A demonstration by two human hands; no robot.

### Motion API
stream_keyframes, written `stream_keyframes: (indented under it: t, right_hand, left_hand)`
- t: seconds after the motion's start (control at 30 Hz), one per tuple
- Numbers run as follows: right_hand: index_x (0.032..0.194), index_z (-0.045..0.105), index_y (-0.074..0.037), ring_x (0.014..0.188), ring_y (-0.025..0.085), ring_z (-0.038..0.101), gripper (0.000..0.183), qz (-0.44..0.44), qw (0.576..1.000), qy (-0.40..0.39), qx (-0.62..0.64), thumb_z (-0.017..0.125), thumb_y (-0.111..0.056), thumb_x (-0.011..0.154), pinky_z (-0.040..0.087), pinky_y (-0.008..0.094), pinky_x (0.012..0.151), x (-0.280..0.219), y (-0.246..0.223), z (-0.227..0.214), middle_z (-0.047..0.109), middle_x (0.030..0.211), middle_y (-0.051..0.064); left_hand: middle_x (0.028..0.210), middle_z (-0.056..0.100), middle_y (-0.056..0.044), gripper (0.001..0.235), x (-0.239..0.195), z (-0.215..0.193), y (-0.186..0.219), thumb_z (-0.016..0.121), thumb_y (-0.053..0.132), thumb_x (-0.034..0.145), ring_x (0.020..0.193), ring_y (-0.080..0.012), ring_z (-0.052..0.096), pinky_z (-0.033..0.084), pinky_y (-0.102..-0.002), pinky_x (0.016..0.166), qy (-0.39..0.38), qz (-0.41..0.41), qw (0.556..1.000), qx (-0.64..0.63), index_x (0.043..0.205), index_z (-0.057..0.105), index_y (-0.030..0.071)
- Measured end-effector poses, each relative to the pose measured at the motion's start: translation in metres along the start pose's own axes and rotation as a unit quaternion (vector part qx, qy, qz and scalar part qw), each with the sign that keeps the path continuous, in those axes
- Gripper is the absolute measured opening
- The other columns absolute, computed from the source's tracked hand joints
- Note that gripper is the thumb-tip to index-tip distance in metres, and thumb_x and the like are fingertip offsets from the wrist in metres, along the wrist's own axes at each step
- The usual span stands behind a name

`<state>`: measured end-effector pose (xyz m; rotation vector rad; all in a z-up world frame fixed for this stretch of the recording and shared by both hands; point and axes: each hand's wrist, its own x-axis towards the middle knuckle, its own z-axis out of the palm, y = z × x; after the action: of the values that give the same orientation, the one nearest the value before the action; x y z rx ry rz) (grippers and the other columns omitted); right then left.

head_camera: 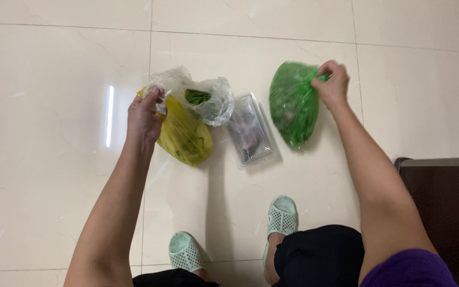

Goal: The person opens the refrigerator and removes a plastic container of meat, then opens the bottom drawers to take out multiple bags of vegetables and frozen items. The items are placed on the floor in front of the fridge.

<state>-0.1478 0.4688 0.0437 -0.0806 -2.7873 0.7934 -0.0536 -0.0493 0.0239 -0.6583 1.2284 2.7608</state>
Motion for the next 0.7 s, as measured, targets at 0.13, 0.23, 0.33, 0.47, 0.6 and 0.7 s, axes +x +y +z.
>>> stream_keyframes:
  t: [0.13, 0.23, 0.33, 0.47, 0.6, 0.7]
  right_hand:
    - [0.091, 0.059, -0.01, 0.088, 0.013, 0.056, 0.022, -0.061, 0.988, -0.032, 0.14, 0.075, -0.005, 0.077, 0.049, 0.028, 0.08, 0.026, -0.065, -0.024, 0.057, 0.096, -0.001]
    - [0.093, 0.061, -0.007, 0.091, 0.015, 0.055, 0.024, -0.214, 0.966, -0.024, 0.147, 0.079, -0.002, 0.077, 0.049, 0.029, 0.082, 0.047, -0.12, -0.013, 0.051, 0.1, 0.002]
    - [0.093, 0.062, -0.006, 0.089, 0.016, 0.055, 0.024, -0.273, 0.949, -0.039, 0.154, 0.08, -0.003, 0.076, 0.048, 0.031, 0.078, 0.069, -0.174, 0.023, 0.049, 0.098, 0.003]
    - [0.089, 0.061, -0.009, 0.096, 0.021, 0.056, 0.026, -0.38, 0.915, -0.056, 0.126, 0.079, -0.001, 0.073, 0.051, 0.035, 0.082, 0.064, -0.245, 0.084, 0.051, 0.099, 0.003]
    - [0.085, 0.057, -0.014, 0.102, 0.019, 0.058, 0.021, -0.364, 0.891, -0.228, 0.149, 0.07, 0.001, 0.078, 0.056, 0.033, 0.093, 0.01, -0.313, 0.133, 0.05, 0.104, 0.003]
    - [0.082, 0.059, -0.012, 0.104, 0.02, 0.057, 0.02, -0.402, 0.851, -0.312, 0.126, 0.073, 0.002, 0.076, 0.057, 0.035, 0.092, -0.037, -0.343, 0.142, 0.05, 0.105, 0.002]
  left_hand:
    - [0.09, 0.068, 0.0, 0.014, 0.001, 0.004, -0.002, 0.072, 0.026, 0.097, 0.082, -0.0122, 0.061, 0.05, -0.03, 0.073, -0.013, 0.002, 0.999, -0.044, 0.096, 0.064, 0.015]
    - [0.09, 0.069, 0.0, 0.016, 0.0, 0.002, -0.003, 0.073, 0.028, 0.094, 0.083, -0.0126, 0.061, 0.051, -0.031, 0.075, -0.002, -0.003, 0.999, -0.043, 0.096, 0.064, 0.014]
    - [0.094, 0.07, 0.0, 0.018, 0.004, 0.001, -0.001, 0.072, 0.028, 0.095, 0.089, -0.0118, 0.063, 0.052, -0.03, 0.08, 0.042, -0.011, 0.999, 0.019, 0.098, 0.067, 0.011]
    - [0.103, 0.072, -0.004, 0.023, 0.0, -0.001, 0.004, 0.078, 0.028, 0.092, 0.104, -0.016, 0.064, 0.053, -0.036, 0.093, 0.003, 0.004, 1.0, -0.002, 0.102, 0.068, 0.01]
    - [0.106, 0.073, -0.008, 0.041, -0.01, 0.004, 0.011, 0.068, 0.049, 0.091, 0.105, -0.0182, 0.065, 0.051, -0.04, 0.091, -0.005, -0.016, 1.0, 0.024, 0.108, 0.066, 0.011]
    - [0.103, 0.071, -0.011, 0.051, -0.01, 0.005, 0.015, 0.049, 0.061, 0.092, 0.102, -0.0188, 0.067, 0.054, -0.041, 0.086, 0.03, -0.061, 0.997, 0.034, 0.112, 0.061, 0.016]
